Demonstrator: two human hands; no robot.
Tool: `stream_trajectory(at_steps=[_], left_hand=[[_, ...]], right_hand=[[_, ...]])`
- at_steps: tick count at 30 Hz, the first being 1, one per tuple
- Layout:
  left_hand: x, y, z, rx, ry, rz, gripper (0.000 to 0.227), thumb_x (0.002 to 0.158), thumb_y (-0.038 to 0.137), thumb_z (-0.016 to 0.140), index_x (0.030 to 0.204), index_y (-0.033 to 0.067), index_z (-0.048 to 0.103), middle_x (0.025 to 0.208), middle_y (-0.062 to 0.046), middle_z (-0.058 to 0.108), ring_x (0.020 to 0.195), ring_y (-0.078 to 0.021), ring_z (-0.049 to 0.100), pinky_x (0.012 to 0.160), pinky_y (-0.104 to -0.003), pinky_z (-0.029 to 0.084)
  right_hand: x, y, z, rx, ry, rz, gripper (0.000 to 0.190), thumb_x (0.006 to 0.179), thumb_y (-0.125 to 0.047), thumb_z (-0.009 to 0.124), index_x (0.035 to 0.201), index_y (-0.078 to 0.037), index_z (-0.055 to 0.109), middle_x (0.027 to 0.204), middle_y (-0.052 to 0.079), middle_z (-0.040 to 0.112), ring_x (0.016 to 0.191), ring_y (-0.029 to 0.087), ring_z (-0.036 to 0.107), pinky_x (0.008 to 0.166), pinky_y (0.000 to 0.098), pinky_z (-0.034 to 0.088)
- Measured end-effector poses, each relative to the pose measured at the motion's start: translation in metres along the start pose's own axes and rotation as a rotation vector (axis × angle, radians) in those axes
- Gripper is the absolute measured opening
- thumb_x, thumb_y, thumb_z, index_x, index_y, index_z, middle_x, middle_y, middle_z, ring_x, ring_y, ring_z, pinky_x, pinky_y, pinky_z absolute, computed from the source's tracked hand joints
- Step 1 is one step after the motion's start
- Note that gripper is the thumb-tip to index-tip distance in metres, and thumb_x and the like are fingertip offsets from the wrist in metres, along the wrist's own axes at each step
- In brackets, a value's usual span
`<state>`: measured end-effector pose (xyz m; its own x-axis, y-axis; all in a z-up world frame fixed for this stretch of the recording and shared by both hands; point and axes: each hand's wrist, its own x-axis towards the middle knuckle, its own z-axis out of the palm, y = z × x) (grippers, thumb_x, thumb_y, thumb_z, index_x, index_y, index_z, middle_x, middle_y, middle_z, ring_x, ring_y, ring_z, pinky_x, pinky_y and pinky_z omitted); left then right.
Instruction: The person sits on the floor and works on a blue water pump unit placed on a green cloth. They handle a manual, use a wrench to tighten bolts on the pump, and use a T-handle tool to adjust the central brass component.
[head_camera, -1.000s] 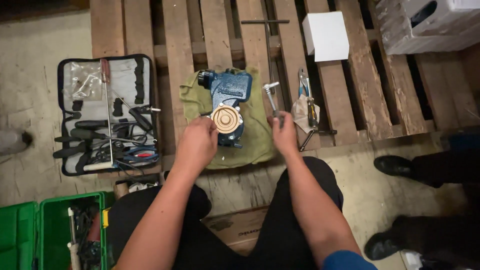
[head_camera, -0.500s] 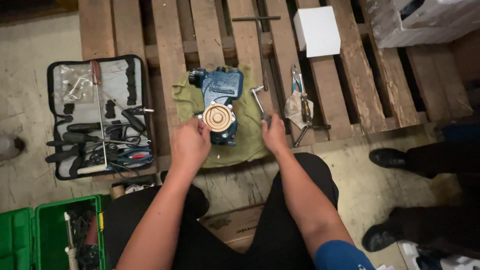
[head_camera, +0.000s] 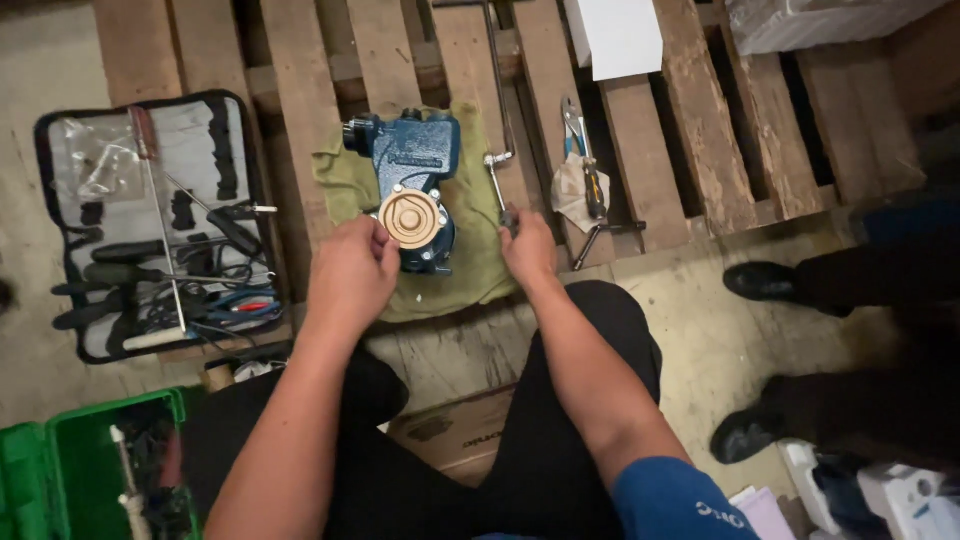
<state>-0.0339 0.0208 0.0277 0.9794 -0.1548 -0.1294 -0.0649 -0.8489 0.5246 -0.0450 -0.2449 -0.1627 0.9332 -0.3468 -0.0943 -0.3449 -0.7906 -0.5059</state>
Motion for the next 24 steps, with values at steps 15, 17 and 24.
stream_trajectory(at_steps=[15, 17, 24], left_hand=[[-0.001, 0.000, -0.012, 0.024, -0.038, 0.039, 0.018, 0.091, 0.029, 0.071, 0.099, 0.0125, 0.069, 0.085, -0.011, 0.070, 0.092, -0.0406, 0.072, 0.081, -0.054, 0.056], [-0.001, -0.001, -0.013, 0.034, -0.052, 0.034, 0.021, 0.090, 0.031, 0.072, 0.099, 0.0118, 0.069, 0.085, -0.011, 0.071, 0.093, -0.0401, 0.072, 0.082, -0.054, 0.056], [0.000, -0.005, -0.012, 0.070, -0.063, -0.026, 0.022, 0.092, 0.034, 0.070, 0.103, 0.0150, 0.070, 0.089, -0.009, 0.073, 0.098, -0.0364, 0.072, 0.084, -0.051, 0.057]], right_hand=[[0.043, 0.129, -0.055, 0.243, 0.270, 0.290, 0.020, 0.095, -0.032, 0.072, 0.106, -0.017, 0.076, 0.095, 0.010, 0.072, 0.100, 0.033, 0.071, 0.087, 0.0461, 0.056], [0.046, 0.182, -0.057, 0.228, 0.293, 0.488, 0.025, 0.094, -0.040, 0.077, 0.097, -0.015, 0.074, 0.085, 0.006, 0.071, 0.087, 0.028, 0.072, 0.076, 0.0432, 0.055], [0.047, 0.190, -0.030, -0.244, -0.387, 0.331, 0.074, 0.082, -0.065, 0.067, 0.115, 0.001, 0.076, 0.123, 0.029, 0.072, 0.126, 0.045, 0.063, 0.108, 0.0556, 0.047]])
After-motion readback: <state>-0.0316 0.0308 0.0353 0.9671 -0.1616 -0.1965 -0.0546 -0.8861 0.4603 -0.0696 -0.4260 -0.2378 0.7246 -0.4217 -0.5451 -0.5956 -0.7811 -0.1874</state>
